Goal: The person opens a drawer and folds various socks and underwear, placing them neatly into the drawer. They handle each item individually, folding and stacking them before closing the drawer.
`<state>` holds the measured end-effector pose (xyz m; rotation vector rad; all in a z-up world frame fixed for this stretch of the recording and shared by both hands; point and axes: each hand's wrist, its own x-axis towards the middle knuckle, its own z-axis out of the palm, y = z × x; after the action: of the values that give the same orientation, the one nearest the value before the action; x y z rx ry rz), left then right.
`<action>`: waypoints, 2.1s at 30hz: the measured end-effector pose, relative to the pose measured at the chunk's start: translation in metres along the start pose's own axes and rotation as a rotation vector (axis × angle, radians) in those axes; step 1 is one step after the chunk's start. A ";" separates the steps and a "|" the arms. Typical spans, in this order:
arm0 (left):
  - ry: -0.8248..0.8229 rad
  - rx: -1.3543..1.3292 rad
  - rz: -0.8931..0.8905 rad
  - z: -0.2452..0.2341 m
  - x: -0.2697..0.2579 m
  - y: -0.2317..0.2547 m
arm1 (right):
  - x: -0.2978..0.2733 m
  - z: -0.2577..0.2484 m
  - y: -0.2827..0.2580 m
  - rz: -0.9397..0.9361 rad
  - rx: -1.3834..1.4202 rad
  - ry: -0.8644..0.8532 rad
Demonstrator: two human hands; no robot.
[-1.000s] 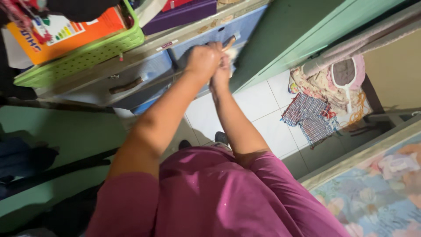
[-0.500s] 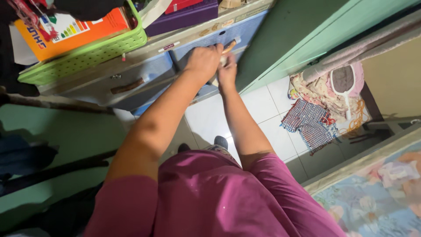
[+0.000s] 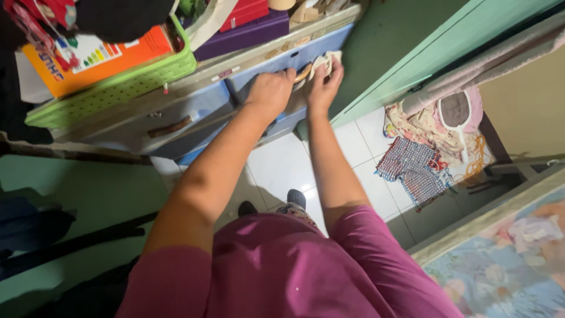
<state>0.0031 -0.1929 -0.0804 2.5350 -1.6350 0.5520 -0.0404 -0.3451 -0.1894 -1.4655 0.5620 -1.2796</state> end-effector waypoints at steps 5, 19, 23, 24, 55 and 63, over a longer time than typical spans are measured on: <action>-0.037 -0.010 -0.034 0.000 0.003 0.002 | 0.038 -0.027 0.024 0.085 0.149 -0.017; -0.097 -0.070 -0.020 -0.014 0.002 -0.002 | 0.028 -0.011 0.028 -0.067 -0.297 0.165; -0.163 -0.076 -0.023 -0.016 0.005 0.000 | -0.040 0.015 0.040 -0.153 -0.405 0.045; -0.173 -0.081 -0.030 -0.016 0.007 -0.001 | -0.040 0.015 0.043 -0.130 -0.356 0.042; -0.171 -0.173 0.001 -0.013 0.001 -0.008 | 0.016 0.033 0.107 0.351 -0.018 0.345; -0.081 -0.211 0.055 -0.009 -0.002 -0.012 | -0.046 0.047 0.077 0.195 0.212 0.161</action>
<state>0.0107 -0.1839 -0.0710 2.3955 -1.6939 0.2665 0.0095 -0.3122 -0.2709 -1.1126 0.6386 -1.2667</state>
